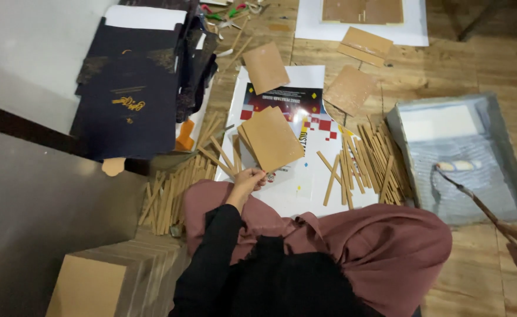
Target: The person sits on the floor and uses a foam roller to apply a white adhesive to small rectangular cardboard pieces. They then place thin wooden sticks onto the adhesive-coated surfaces and press them down. The person repeats this process with multiple cardboard pieces and sticks.
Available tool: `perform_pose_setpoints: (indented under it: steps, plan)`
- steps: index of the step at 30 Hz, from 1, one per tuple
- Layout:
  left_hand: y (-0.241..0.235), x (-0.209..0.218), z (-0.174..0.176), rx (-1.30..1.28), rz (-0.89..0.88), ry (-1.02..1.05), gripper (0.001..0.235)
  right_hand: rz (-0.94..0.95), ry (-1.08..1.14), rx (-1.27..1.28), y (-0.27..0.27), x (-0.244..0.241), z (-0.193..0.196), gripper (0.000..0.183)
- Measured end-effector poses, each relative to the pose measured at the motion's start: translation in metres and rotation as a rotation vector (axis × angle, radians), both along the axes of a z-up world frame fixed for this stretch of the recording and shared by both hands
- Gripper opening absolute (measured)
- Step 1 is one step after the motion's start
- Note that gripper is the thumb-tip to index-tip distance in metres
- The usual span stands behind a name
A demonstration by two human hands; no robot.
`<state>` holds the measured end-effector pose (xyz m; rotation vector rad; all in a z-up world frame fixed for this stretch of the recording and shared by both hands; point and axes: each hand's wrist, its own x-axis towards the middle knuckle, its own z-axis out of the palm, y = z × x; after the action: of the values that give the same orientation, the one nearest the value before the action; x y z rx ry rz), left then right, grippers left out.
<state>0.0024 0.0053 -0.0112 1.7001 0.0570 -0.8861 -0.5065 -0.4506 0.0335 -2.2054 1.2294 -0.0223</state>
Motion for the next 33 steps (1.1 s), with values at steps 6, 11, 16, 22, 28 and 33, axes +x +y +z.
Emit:
perform_pose_setpoints:
  steps: [6,11,16,22,28,33]
  plan:
    - [0.0,-0.006,0.021,0.035,-0.002,0.025,0.014,0.234,0.155,-0.6,-0.014,0.073,-0.025,0.046]
    - [-0.006,-0.013,0.044,0.152,0.014,0.013,0.016,0.107,0.029,-0.341,0.11,0.183,0.106,0.051]
    - [-0.007,-0.012,0.039,0.163,-0.057,0.04,0.022,0.209,0.215,-0.13,0.233,0.248,0.164,0.051]
    - [-0.005,-0.01,0.031,0.122,-0.086,0.028,0.021,0.369,0.224,-0.147,0.318,0.269,0.166,0.051]
    - [-0.003,-0.009,0.045,0.086,-0.08,0.073,0.018,0.402,0.38,-0.161,0.327,0.252,0.132,0.056]
    - [-0.006,-0.007,0.022,0.052,-0.072,0.062,0.018,0.461,0.473,-0.135,0.336,0.263,0.134,0.067]
